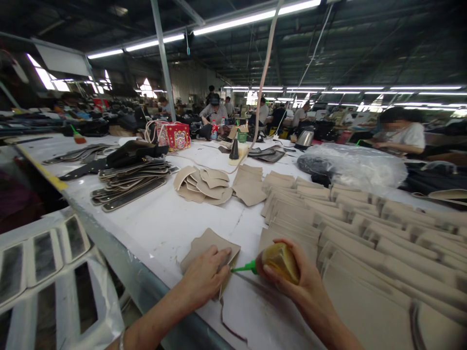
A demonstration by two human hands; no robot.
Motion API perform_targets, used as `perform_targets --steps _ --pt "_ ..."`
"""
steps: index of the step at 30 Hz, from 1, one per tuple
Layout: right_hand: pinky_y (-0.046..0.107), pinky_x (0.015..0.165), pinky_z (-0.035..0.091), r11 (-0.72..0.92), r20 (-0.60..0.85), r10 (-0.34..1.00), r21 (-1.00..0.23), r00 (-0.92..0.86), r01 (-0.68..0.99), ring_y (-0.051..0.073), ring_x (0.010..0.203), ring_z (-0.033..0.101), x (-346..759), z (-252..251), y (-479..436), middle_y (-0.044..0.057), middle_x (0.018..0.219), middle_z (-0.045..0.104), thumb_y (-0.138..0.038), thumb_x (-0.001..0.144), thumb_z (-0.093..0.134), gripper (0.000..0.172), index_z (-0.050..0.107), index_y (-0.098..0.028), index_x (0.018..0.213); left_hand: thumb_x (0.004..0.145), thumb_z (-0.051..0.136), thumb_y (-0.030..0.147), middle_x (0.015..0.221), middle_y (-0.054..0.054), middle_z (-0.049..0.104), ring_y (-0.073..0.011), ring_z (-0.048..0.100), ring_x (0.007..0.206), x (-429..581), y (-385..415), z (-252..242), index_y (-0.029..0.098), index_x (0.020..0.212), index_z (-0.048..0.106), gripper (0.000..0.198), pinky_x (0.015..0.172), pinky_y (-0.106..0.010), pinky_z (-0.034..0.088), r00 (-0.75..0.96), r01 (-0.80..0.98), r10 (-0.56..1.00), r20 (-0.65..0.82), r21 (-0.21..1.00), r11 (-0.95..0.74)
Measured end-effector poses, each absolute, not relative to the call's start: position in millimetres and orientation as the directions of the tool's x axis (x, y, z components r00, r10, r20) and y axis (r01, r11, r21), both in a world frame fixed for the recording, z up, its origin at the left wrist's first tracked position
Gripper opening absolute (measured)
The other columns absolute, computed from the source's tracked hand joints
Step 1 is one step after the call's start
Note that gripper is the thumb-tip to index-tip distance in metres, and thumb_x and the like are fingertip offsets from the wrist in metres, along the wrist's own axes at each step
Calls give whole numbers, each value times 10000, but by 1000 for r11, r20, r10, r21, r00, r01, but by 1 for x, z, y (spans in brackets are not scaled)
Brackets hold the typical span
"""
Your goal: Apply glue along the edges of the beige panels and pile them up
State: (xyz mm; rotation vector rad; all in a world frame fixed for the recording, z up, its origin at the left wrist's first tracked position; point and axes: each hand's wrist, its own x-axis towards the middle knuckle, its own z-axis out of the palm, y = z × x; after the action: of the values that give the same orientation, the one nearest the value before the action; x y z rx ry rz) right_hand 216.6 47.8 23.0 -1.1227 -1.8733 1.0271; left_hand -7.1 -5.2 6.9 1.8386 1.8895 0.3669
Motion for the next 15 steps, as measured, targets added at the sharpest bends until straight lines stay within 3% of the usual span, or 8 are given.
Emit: perform_targets --steps 10,15 --pt "405 839 436 496 384 866 -741 -319 453 271 917 584 215 23 64 47 1086 601 -487 833 647 456 473 -275 1198 883 345 274 1067 -86 580 -245 605 974 -7 -4 5 220 1352 491 495 863 -368 450 13 854 988 -152 516 69" --pt "370 771 459 456 320 876 -794 -362 403 260 861 607 217 23 61 38 1017 632 -512 809 667 493 472 -264 1187 880 348 271 1079 -94 581 -251 600 1007 -5 -2 7 214 1343 500 490 881 -371 443 4 844 985 -172 529 89"
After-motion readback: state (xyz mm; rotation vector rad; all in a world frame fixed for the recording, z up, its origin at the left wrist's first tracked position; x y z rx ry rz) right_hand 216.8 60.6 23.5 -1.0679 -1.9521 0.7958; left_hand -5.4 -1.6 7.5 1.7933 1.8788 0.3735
